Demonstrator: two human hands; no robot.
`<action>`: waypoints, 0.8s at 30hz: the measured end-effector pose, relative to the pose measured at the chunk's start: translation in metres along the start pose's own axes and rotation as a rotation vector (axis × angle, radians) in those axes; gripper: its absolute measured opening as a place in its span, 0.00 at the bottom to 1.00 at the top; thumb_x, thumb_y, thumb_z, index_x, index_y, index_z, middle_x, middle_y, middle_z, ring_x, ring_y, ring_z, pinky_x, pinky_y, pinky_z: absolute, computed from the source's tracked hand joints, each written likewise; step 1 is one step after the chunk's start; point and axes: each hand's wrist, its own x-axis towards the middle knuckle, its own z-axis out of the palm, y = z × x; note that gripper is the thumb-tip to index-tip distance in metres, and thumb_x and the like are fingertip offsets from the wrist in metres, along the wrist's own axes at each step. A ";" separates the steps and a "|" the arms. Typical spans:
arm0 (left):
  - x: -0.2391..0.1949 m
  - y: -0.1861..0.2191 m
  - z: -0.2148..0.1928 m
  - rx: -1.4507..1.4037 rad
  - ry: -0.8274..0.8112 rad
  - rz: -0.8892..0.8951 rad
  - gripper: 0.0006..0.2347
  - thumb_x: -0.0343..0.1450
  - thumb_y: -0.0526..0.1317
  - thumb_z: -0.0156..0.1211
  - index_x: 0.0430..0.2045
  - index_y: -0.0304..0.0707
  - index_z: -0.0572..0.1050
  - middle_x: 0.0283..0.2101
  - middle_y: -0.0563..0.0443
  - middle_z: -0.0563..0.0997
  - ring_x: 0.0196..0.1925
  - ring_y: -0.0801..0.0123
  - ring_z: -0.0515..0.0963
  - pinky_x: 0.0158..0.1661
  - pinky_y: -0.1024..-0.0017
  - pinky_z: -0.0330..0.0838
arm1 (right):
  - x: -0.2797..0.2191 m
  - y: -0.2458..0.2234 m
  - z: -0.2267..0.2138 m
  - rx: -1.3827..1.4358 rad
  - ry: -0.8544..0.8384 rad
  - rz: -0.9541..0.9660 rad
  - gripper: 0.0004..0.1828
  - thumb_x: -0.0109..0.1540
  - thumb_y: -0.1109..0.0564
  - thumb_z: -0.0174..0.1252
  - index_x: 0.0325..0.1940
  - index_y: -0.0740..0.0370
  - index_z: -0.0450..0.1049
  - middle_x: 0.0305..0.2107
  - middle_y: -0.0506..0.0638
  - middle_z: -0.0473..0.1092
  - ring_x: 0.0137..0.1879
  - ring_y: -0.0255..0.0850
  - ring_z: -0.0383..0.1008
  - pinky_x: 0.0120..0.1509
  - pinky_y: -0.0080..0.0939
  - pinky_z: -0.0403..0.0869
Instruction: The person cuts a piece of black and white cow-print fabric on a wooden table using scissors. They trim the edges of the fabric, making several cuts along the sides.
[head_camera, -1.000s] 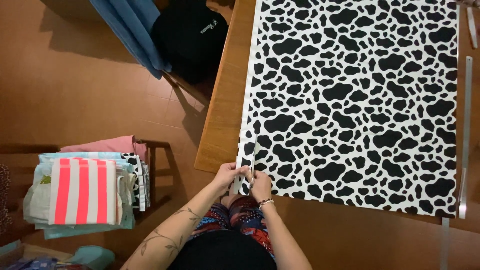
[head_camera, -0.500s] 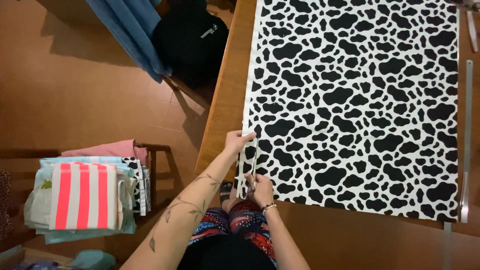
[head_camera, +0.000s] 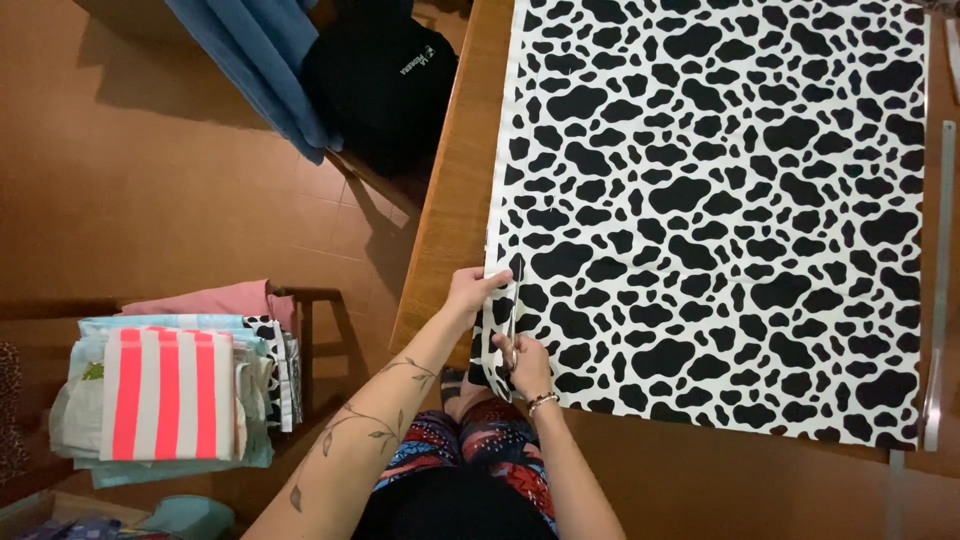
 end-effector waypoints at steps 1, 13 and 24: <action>-0.004 0.002 0.000 0.001 -0.001 -0.002 0.21 0.56 0.45 0.83 0.36 0.30 0.83 0.29 0.44 0.84 0.30 0.66 0.83 0.31 0.68 0.81 | -0.006 -0.006 0.001 0.000 0.001 0.002 0.38 0.57 0.21 0.60 0.14 0.56 0.70 0.11 0.53 0.69 0.29 0.49 0.74 0.42 0.41 0.69; -0.010 0.008 0.001 -0.050 -0.017 -0.022 0.20 0.57 0.42 0.82 0.36 0.28 0.82 0.29 0.44 0.84 0.29 0.67 0.85 0.30 0.70 0.82 | -0.029 -0.029 0.002 0.093 0.048 0.001 0.35 0.53 0.28 0.69 0.10 0.56 0.67 0.06 0.49 0.68 0.22 0.41 0.72 0.35 0.35 0.69; 0.000 0.001 -0.005 -0.021 -0.017 -0.028 0.18 0.58 0.41 0.81 0.35 0.31 0.82 0.29 0.47 0.84 0.29 0.69 0.84 0.30 0.73 0.81 | 0.007 -0.040 -0.012 0.024 -0.031 0.011 0.38 0.56 0.19 0.60 0.13 0.53 0.69 0.12 0.51 0.70 0.28 0.48 0.75 0.40 0.40 0.69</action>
